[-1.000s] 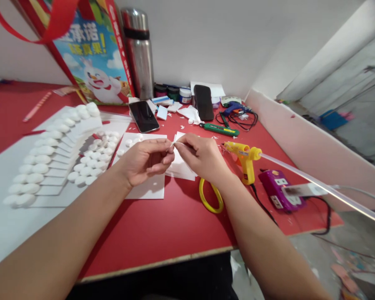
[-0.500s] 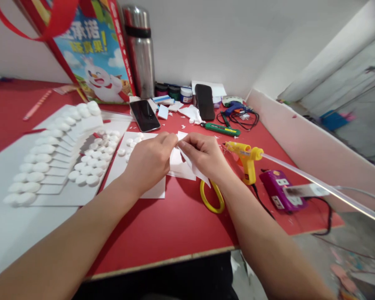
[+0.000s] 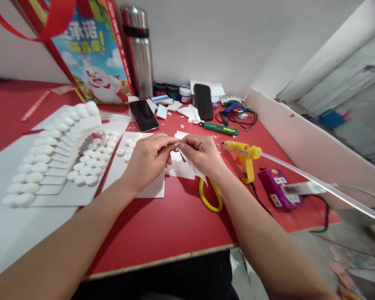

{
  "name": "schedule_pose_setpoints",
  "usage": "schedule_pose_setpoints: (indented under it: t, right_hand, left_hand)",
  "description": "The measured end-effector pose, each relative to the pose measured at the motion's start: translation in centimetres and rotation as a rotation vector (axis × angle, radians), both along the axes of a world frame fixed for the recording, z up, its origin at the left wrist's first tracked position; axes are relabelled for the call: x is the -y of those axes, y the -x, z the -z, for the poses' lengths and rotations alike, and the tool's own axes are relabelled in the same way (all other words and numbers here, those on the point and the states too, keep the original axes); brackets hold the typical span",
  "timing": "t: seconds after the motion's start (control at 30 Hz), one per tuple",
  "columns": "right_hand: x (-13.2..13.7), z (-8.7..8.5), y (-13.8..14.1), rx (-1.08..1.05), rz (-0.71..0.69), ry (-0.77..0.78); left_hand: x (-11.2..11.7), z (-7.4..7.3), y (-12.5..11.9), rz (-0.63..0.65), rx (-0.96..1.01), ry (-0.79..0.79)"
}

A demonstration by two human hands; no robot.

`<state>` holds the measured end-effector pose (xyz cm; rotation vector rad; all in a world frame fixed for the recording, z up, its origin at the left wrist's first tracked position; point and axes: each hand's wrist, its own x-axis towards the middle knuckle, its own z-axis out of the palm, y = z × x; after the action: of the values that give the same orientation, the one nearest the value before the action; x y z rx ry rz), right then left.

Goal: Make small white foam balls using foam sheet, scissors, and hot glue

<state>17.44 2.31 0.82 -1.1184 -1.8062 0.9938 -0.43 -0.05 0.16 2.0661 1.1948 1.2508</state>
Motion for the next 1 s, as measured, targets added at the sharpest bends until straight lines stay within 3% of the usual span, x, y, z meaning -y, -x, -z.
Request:
schedule_pose_setpoints:
  t: [0.23,0.3,0.43,0.5,0.7,0.87,1.0]
  right_hand:
    - [0.0,-0.2,-0.1,-0.190,-0.011,0.155]
    - [0.0,-0.5,0.0,-0.295,-0.038,0.310]
    - [-0.1,-1.4,0.0,-0.508,-0.101,0.779]
    - [-0.2,-1.7,0.0,-0.563,-0.110,0.907]
    - [-0.4,-1.6,-0.4,-0.680,-0.173,0.941]
    - [-0.8,-1.4,-0.6,-0.754,-0.216,1.055]
    - [-0.9,-1.2,-0.6,-0.745,-0.196,1.092]
  left_hand:
    - [0.0,-0.2,-0.2,-0.025,0.065,-0.021]
    - [0.1,-0.2,-0.3,-0.048,0.071,0.002]
    - [0.1,-0.1,-0.3,-0.085,0.147,0.085]
    - [0.0,0.0,-0.4,-0.089,0.175,0.115]
    - [-0.2,0.0,-0.5,-0.058,0.225,0.193]
    - [-0.3,0.1,-0.6,-0.059,0.328,0.304]
    - [-0.2,0.2,-0.6,-0.049,0.332,0.286]
